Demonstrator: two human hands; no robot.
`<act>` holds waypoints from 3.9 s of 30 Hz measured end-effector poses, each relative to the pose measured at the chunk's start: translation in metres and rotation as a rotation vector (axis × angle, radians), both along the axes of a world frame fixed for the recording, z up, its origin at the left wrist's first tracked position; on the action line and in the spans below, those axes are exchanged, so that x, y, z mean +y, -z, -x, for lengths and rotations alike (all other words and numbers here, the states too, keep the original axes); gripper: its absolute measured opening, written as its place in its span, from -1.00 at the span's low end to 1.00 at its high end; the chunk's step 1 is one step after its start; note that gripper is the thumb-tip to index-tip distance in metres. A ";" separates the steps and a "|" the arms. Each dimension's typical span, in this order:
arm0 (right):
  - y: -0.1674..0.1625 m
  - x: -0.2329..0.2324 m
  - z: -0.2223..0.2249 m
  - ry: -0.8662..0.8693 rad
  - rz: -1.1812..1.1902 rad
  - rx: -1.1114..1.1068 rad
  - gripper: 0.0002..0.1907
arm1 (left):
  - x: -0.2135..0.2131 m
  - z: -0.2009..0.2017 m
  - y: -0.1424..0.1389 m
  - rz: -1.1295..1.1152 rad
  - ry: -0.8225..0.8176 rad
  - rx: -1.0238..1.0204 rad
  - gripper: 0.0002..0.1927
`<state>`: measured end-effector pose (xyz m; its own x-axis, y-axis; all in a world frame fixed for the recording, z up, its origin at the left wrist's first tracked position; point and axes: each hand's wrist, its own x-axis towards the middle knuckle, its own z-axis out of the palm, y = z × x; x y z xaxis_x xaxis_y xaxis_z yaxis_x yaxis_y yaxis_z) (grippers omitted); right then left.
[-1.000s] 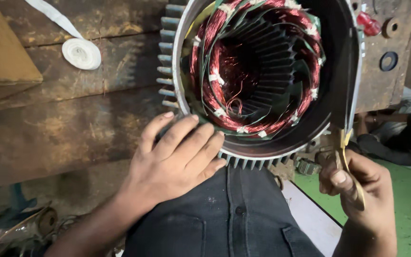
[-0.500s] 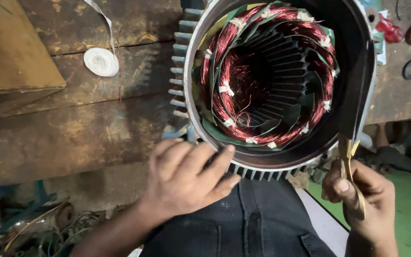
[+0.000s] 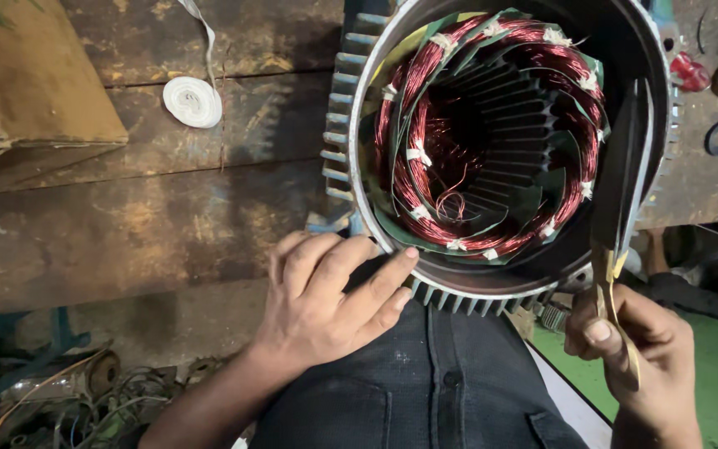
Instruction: The person uses a knife to cut and remove insulation tape from the copper windings of a motor stator. They rotate the stator to access different sections and continue cutting the tape around the coils.
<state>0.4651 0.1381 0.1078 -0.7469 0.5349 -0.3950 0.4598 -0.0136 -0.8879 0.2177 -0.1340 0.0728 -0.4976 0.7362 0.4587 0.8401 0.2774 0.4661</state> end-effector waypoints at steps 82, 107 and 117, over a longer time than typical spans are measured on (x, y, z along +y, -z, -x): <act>-0.036 -0.011 0.092 -0.280 0.992 -0.922 -0.68 | 0.018 0.015 0.007 0.166 -0.001 0.161 -0.76; -0.032 -0.007 0.079 -1.017 0.382 -0.760 -0.73 | 0.021 0.011 0.010 0.161 -0.064 0.155 -0.78; -0.077 -0.014 0.121 -0.857 0.318 -0.662 -0.78 | 0.023 0.007 0.034 -0.011 0.010 -0.367 -0.80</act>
